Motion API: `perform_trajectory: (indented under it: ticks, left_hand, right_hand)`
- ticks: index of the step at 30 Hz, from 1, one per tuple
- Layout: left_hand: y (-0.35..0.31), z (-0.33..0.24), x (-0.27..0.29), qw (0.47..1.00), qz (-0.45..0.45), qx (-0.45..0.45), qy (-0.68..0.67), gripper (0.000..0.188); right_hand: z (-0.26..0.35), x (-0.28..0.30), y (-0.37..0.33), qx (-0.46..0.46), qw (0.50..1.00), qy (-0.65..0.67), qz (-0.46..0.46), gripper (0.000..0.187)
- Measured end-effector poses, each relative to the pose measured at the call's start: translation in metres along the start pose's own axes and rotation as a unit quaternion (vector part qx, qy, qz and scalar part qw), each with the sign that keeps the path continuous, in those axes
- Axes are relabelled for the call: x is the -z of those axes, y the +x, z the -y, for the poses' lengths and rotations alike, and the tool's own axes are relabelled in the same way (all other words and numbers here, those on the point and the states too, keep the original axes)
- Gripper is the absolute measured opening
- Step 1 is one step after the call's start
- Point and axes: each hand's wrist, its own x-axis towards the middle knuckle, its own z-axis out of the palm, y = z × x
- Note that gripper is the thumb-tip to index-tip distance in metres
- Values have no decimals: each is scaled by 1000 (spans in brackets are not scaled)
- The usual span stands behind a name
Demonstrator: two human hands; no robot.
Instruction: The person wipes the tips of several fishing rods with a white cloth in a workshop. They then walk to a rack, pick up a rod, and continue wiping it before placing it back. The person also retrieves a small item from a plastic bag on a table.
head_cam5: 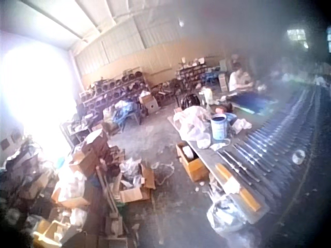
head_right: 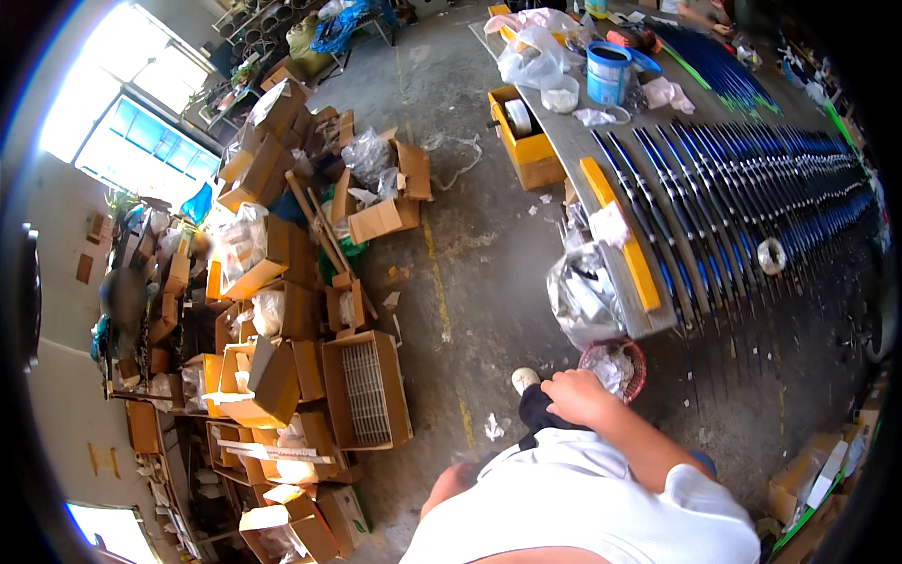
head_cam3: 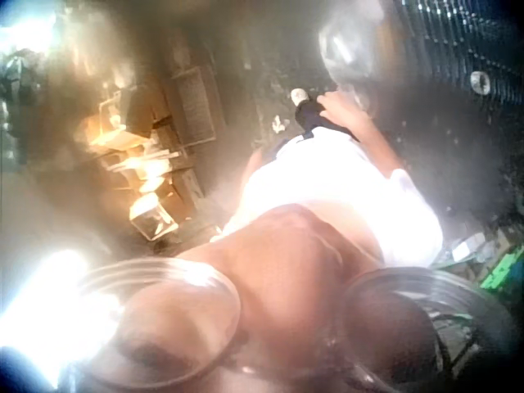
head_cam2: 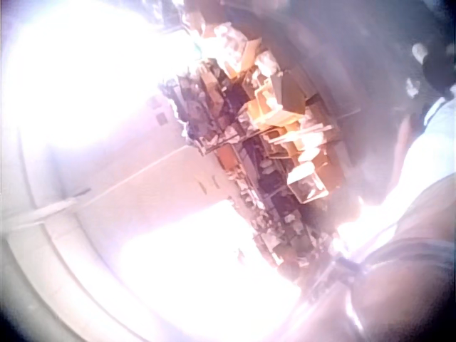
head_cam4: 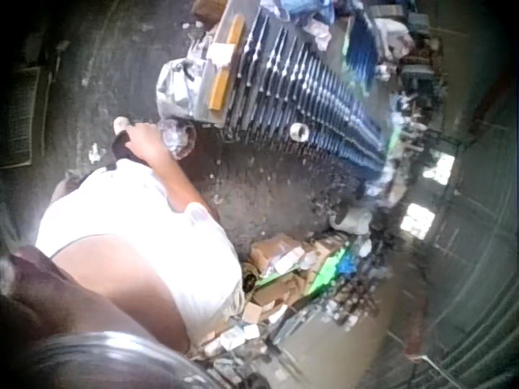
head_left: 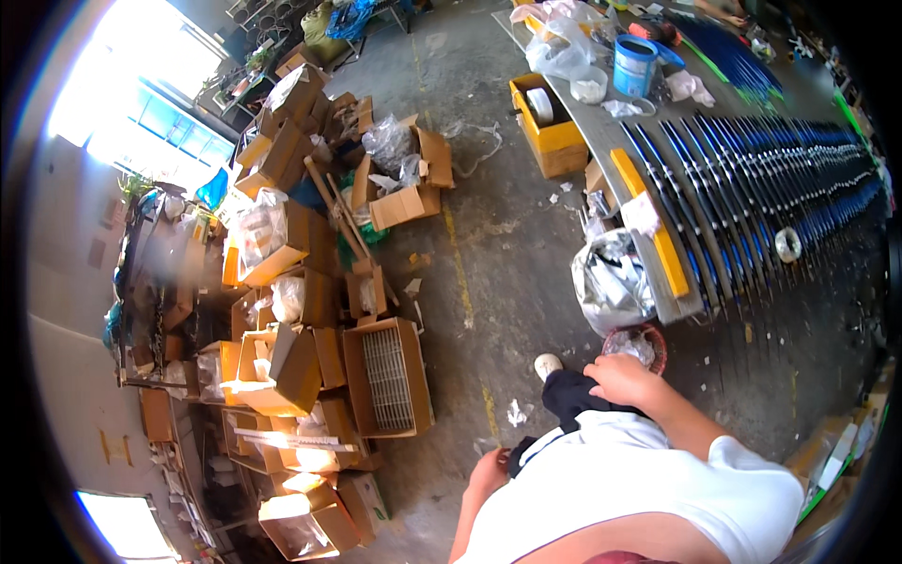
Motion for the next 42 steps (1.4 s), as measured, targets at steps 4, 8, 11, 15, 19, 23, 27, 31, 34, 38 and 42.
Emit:
perform_trajectory:
  ticks: [4, 8, 11, 15, 19, 23, 27, 31, 34, 38, 42]
  left_hand:
    - [62, 12, 81, 996, 20, 59, 69, 32]
    - [128, 30, 162, 995, -68, 60, 48, 32]
    - [177, 31, 215, 988, -100, 87, 78, 31]
    - [237, -10, 272, 991, -23, 121, 51, 31]
    - [314, 53, 305, 996, 42, 29, 75, 24]
    - [432, 34, 399, 986, 72, 57, 141, 25]
    - [540, -24, 506, 935, 48, -28, 351, 23]
    - [633, -176, 557, 902, -32, -226, 365, 18]
    - [686, -293, 551, 891, -50, -355, 280, 27]
    - [717, -450, 505, 808, -39, -545, 222, 31]
    - [765, -537, 449, 751, -6, -623, 221, 24]
  right_hand:
    - [-16, 48, 56, -62, 998, 25, -15, 30]
    - [-45, 88, 123, -82, 994, 3, -77, 30]
    - [-53, 123, 175, -94, 991, 8, -94, 28]
    - [-59, 151, 245, -93, 991, -9, -95, 27]
    - [-53, 174, 317, -141, 988, 18, -63, 26]
    - [-52, 218, 372, -182, 978, 68, -75, 28]
    - [-64, 270, 403, -169, 958, 93, -210, 27]
    - [-115, 304, 430, -225, 931, 50, -285, 17]
    - [-159, 347, 455, -253, 895, 44, -366, 13]
    - [-245, 389, 489, -248, 857, 47, -450, 26]
    - [-327, 423, 519, -283, 851, 106, -430, 37]
